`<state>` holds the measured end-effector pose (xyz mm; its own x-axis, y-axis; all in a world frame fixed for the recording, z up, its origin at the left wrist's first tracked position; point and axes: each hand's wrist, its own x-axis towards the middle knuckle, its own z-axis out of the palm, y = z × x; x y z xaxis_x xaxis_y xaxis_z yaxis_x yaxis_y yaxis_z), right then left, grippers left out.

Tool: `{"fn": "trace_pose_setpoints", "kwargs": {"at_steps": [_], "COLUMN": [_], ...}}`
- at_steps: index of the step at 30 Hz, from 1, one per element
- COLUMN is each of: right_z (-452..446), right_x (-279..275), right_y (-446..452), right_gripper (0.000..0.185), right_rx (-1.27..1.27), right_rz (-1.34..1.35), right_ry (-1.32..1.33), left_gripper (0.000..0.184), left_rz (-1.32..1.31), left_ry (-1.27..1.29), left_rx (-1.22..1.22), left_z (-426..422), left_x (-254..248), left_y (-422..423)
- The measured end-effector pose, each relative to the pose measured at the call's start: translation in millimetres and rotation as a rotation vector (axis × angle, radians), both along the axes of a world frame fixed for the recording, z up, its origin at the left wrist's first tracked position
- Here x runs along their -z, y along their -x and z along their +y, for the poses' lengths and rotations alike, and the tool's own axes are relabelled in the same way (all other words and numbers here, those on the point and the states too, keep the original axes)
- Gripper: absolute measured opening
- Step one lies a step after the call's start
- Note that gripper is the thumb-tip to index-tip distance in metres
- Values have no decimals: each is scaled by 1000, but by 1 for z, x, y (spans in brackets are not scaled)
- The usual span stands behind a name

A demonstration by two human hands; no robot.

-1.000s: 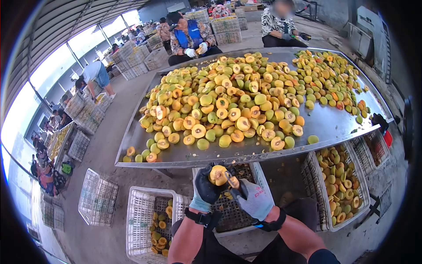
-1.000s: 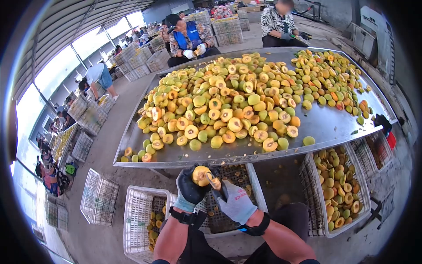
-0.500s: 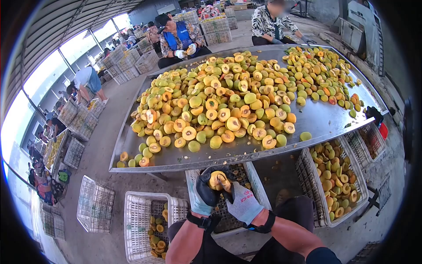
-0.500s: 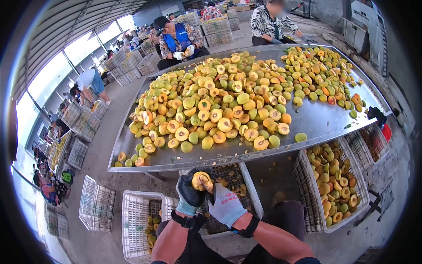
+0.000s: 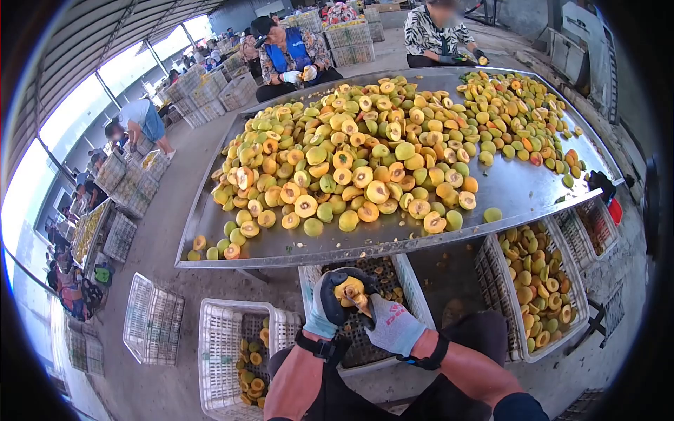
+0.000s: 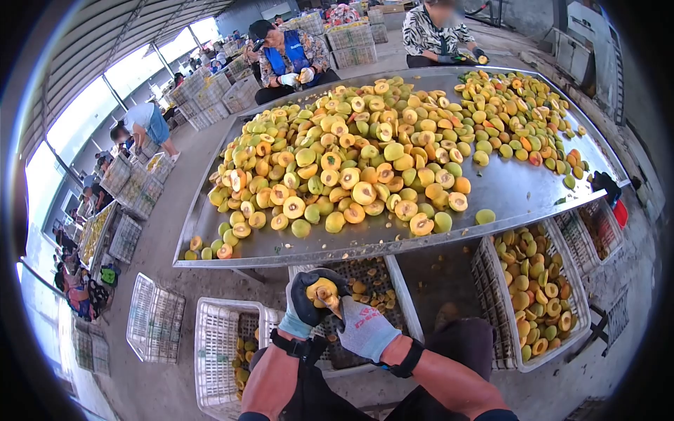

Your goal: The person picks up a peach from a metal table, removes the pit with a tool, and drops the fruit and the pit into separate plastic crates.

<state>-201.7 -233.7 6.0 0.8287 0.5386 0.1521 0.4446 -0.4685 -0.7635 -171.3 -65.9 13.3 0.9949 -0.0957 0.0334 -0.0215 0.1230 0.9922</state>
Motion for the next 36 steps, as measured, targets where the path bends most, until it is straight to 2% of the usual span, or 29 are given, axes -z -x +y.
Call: {"fn": "trace_pose_setpoints", "kwargs": {"at_steps": [1, 5, 7, 8, 10, 11, 13, 14, 16, 17, 18, 19, 20, 21, 22, 23, 24, 26, 27, 28, 30, 31, 32, 34, 36], "right_z": [0, 1, 1, 0, 2, 4, 6, 6, 9, 12, 14, 14, 10, 1, -6, -8, -11, -16, -12, -6, 6, 8, 9, 11, 13], "right_x": [0, -9, -16, -14, -6, -5, -2, 1, 11, 18, 24, 28, 15, -10, -29, -36, -42, -49, -51, -41, -12, -8, -3, 11, 9], "right_y": [-1, -3, -3, -5, -9, -8, -5, -5, -6, -6, -5, -5, -8, -11, -10, -8, -8, -10, -11, -10, -7, -6, -5, -3, -1], "right_gripper": [25, 28, 36, 36, 39, 39, 36, 36, 31, 31, 25, 20, 20, 22, 23, 16, 16, 18, 14, 14, 38, 50, 50, 47, 45], "right_rx": [-11, -33, -16, -14, -63, -63, -24, -26, -45, -44, -22, -1, -2, -106, -206, -260, -261, -330, -324, -327, -213, -150, -151, -83, -51], "right_rz": [-7, 72, 174, 174, 332, 332, 236, 235, -15, -15, -198, -382, -383, 301, 992, 1247, 1243, 1557, 1401, 1401, 717, 609, 612, 386, 369], "right_ry": [21, -105, -171, -172, -290, -292, -252, -252, -27, -25, -105, -184, -182, -367, -526, -704, -702, -823, -728, -729, -557, -408, -405, -382, -361], "left_gripper": [19, 20, 25, 25, 27, 27, 26, 26, 21, 20, 20, 20, 20, 20, 23, 26, 26, 30, 29, 27, 27, 27, 25, 23, 23], "left_rz": [66, 64, -124, -124, -372, -372, -573, -573, -273, -239, -241, -130, -18, -18, -159, -303, -307, 284, -19, -441, -179, -177, -157, -133, -30], "left_ry": [101, 120, -70, -71, -418, -420, -637, -637, -273, -264, -260, -182, -106, -105, -204, -302, -301, 679, 445, -381, -31, -29, -10, 7, 64], "left_rx": [-20, -161, -176, -175, -196, -195, -151, -153, -180, -119, -118, -28, 62, 62, 32, 0, -1, 31, 162, -138, -112, -114, -97, -74, -130], "left_z": [1, 2, 1, 2, 7, 9, 10, 10, 8, 7, 7, 9, 10, 12, 14, 14, 11, 5, 8, 13, -2, -1, 0, 3, 2], "left_x": [5, 27, 26, 25, 22, 19, 15, 22, 42, 34, 28, 23, 19, 18, 17, 14, 3, -19, -8, 15, 11, 12, 16, 31, 42], "left_y": [0, 0, 0, -1, -2, -4, -5, -6, -6, -7, -10, -12, -12, -9, -6, -5, -3, 2, 0, 6, 6, 4, 2, -3, -8]}}
